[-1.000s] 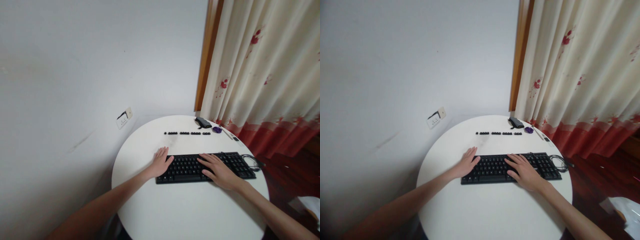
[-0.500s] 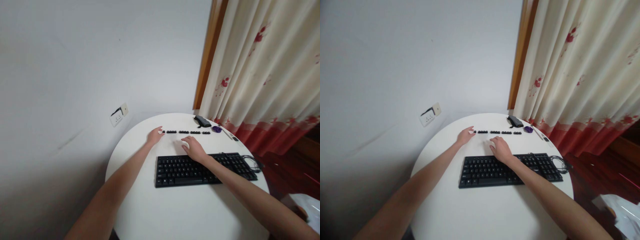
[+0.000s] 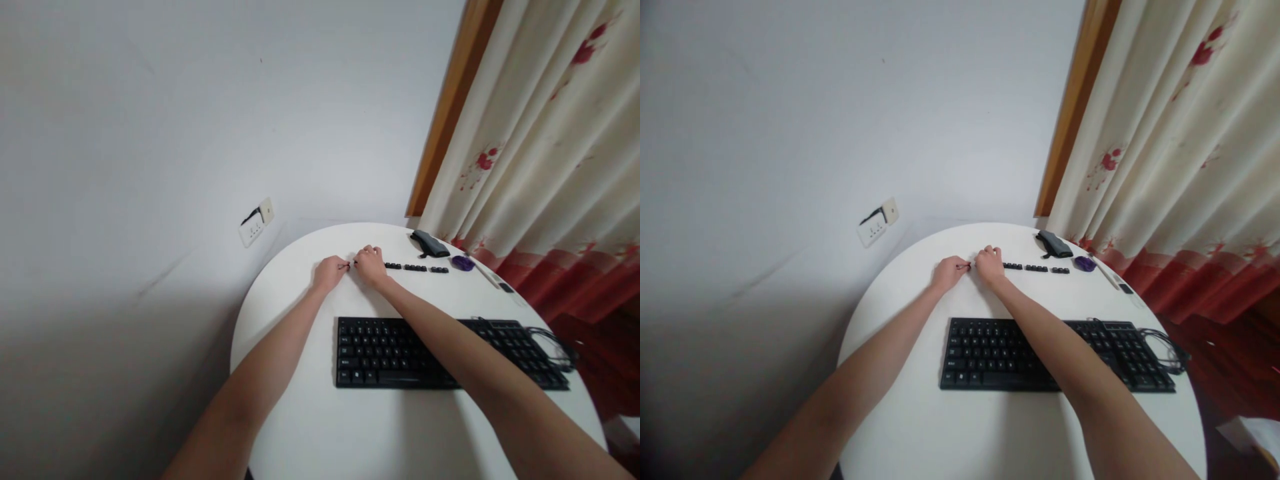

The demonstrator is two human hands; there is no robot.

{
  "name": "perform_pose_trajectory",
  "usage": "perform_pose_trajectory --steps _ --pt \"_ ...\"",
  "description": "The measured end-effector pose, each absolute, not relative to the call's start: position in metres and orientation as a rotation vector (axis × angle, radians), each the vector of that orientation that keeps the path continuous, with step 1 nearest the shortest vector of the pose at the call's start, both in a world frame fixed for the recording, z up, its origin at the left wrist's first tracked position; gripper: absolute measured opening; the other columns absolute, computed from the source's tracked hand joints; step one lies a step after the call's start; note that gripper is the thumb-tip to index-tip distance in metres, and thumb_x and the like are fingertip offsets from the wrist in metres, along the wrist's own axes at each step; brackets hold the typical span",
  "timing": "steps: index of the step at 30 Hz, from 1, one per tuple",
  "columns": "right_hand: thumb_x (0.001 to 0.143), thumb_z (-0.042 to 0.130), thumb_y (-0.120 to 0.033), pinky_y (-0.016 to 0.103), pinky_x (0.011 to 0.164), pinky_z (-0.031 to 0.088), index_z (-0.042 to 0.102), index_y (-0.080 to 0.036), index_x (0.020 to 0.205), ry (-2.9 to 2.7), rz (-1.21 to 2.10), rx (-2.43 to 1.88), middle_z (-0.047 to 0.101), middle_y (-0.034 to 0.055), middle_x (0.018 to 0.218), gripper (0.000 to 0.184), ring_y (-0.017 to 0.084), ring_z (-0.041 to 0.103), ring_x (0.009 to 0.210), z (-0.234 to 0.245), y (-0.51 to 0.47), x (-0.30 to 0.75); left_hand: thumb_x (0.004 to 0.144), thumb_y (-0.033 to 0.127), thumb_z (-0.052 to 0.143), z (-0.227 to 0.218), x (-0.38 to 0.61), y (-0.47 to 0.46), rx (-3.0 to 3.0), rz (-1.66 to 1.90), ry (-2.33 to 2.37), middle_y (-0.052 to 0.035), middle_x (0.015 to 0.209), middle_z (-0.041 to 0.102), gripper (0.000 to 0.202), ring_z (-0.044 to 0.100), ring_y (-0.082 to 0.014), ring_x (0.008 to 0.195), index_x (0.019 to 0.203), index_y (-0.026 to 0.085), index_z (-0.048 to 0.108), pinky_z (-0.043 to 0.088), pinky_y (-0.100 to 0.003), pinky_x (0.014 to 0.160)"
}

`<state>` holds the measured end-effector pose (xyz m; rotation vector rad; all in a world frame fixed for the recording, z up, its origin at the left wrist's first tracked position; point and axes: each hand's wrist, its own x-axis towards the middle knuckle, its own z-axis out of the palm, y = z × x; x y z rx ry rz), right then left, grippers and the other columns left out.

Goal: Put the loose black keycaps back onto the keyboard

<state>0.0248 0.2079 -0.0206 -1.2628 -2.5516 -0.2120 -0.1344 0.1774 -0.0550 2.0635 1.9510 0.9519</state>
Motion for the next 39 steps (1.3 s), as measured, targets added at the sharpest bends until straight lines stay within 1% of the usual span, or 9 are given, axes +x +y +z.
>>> perform_pose_trajectory --steps 5,8,11,15,18,22,25,29,39 --pt "0.089 0.046 -0.009 0.05 0.103 0.016 0.072 -0.013 0.088 -2.647 -0.26 -1.137 0.07 0.0157 0.097 0.026 0.028 0.045 0.113 -0.017 0.206 0.022 0.086 0.031 0.063 -0.052 -0.134 0.173 2.036 0.933 1.961 -0.0041 0.108 0.073 0.021 0.065 -0.0228 0.1 0.102 0.027 0.076 0.048 -0.029 0.083" --pt "0.089 0.048 -0.01 0.051 0.104 0.015 0.072 -0.013 0.09 -2.635 -0.209 -1.079 0.071 0.015 0.097 0.024 0.028 0.047 0.114 -0.01 0.198 0.022 0.084 0.031 0.064 -0.048 -0.137 0.166 2.026 0.909 1.974 -0.0044 0.105 0.074 0.022 0.066 -0.0235 0.097 0.101 0.027 0.076 0.049 -0.03 0.081" --pt "0.089 0.053 -0.016 0.049 0.1 0.024 0.073 -0.016 0.094 -2.485 -0.055 -1.093 0.072 0.0126 0.099 0.02 0.027 0.052 0.109 -0.003 0.182 0.027 0.08 0.029 0.066 -0.041 -0.141 0.158 2.042 0.869 1.951 -0.0043 0.097 0.075 0.02 0.068 -0.0237 0.092 0.096 0.026 0.078 0.049 -0.03 0.079" --pt "0.084 0.063 -0.021 0.033 0.086 0.042 0.073 -0.017 0.094 -2.272 0.359 -1.009 0.074 0.0073 0.094 0.015 0.021 0.063 0.09 -0.003 0.145 0.046 0.076 0.024 0.068 -0.034 -0.141 0.146 2.074 0.816 1.89 -0.0047 0.086 0.076 0.017 0.069 -0.0229 0.084 0.089 0.024 0.079 0.05 -0.03 0.076" --pt "0.08 0.067 -0.02 0.028 0.077 0.046 0.074 -0.018 0.087 -2.163 0.62 -0.961 0.074 0.004 0.084 0.01 0.017 0.065 0.078 -0.013 0.113 0.062 0.075 0.022 0.068 -0.032 -0.136 0.13 2.086 0.799 1.836 -0.0056 0.086 0.076 0.018 0.069 -0.0215 0.084 0.09 0.021 0.078 0.051 -0.029 0.076" --pt "0.077 0.068 -0.019 0.029 0.075 0.048 0.074 -0.019 0.082 -2.124 0.781 -0.953 0.074 0.0033 0.079 0.008 0.018 0.067 0.074 -0.027 0.081 0.078 0.076 0.022 0.069 -0.035 -0.133 0.096 2.063 0.785 1.725 -0.0042 0.087 0.076 0.018 0.07 -0.0188 0.081 0.091 0.02 0.078 0.053 -0.027 0.076" --pt "0.078 0.068 -0.02 0.029 0.073 0.049 0.075 -0.019 0.082 -2.105 0.836 -0.94 0.074 0.0032 0.08 0.008 0.018 0.067 0.074 -0.033 0.07 0.084 0.075 0.024 0.071 -0.036 -0.137 0.07 1.893 0.844 1.614 -0.0054 0.085 0.076 0.017 0.07 -0.0194 0.079 0.09 0.017 0.077 0.054 -0.028 0.075" --pt "0.078 0.067 -0.019 0.029 0.073 0.049 0.075 -0.019 0.082 -2.094 0.823 -0.905 0.074 0.0028 0.081 0.008 0.018 0.067 0.076 -0.037 0.068 0.085 0.077 0.03 0.071 -0.03 -0.144 0.042 1.717 0.921 1.467 -0.0067 0.092 0.076 0.025 0.07 -0.0196 0.085 0.097 0.015 0.075 0.054 -0.03 0.081" --pt "0.08 0.066 -0.018 0.028 0.073 0.048 0.075 -0.019 0.084 -2.109 0.802 -0.89 0.074 0.0036 0.082 0.009 0.018 0.067 0.076 -0.036 0.067 0.087 0.079 0.031 0.068 -0.023 -0.139 0.034 1.773 0.834 1.363 -0.0077 0.095 0.075 0.026 0.069 -0.0202 0.088 0.098 0.014 0.074 0.053 -0.032 0.087"
